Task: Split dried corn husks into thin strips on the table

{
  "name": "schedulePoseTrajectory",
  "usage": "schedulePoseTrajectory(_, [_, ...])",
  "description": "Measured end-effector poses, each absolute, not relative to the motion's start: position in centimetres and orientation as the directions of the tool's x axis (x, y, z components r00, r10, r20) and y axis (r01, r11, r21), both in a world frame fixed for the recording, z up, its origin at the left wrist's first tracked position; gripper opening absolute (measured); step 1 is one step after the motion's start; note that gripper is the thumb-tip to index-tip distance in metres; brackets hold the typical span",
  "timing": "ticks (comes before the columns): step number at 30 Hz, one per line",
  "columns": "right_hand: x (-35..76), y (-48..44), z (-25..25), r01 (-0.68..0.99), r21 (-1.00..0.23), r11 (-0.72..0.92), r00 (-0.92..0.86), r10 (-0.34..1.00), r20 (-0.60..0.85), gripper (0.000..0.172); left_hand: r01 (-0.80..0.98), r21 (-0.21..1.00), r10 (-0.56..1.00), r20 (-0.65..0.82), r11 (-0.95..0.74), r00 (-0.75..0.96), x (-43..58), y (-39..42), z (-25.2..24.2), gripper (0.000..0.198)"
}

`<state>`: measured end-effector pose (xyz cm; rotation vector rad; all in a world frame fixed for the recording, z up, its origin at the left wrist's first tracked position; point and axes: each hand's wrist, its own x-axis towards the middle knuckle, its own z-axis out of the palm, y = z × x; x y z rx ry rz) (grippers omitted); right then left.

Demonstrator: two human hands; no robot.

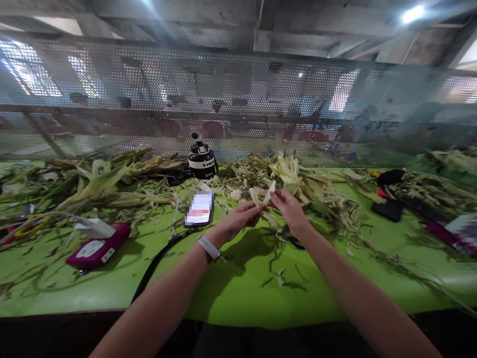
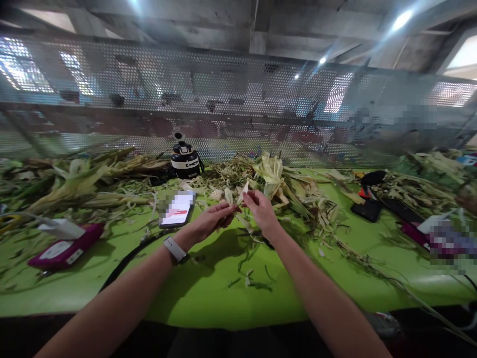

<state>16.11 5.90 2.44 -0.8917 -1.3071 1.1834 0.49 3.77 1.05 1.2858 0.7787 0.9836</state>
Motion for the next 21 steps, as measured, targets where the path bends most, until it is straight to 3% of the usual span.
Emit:
schedulePoseTrajectory(5, [16.4,6.1,2.3,-0.06,-0.975,0.215,-0.126,0.967,0.221,0.036,-0.105,0.994,0.856,0.052,0.003,0.514,0.3,3.7,1.1,0.031])
schedulePoseTrajectory(10, [16.6,6.2,2.3,-0.096,-0.962,0.257,-0.038,0.964,0.262,0.034,-0.094,0.995,0.866,0.024,0.026,0.5,0.3,3.9,0.8,0.032])
schedulePoseTrajectory(13, [17.4,7.0,2.5,-0.182,-0.948,0.259,0.154,0.96,0.233,0.031,-0.194,0.978,0.918,0.006,0.077,0.396,0.4,4.3,0.4,0.03])
schedulePoseTrajectory(16, [17.9,7.5,2.7,-0.262,-0.929,0.263,0.321,0.931,0.173,0.029,-0.412,0.904,0.965,-0.001,0.113,0.263,0.4,4.8,0.2,0.026])
schedulePoseTrajectory(18, [17.7,7.3,2.6,-0.195,-0.952,0.238,0.285,0.942,0.177,0.028,-0.528,0.843,0.981,0.005,0.101,0.196,0.3,5.1,0.3,0.022])
schedulePoseTrajectory(21, [16.5,6.3,2.0,0.042,-0.98,0.196,0.028,0.98,0.197,0.029,-0.592,0.805,0.992,0.035,0.042,0.118,0.3,5.2,0.5,0.02])
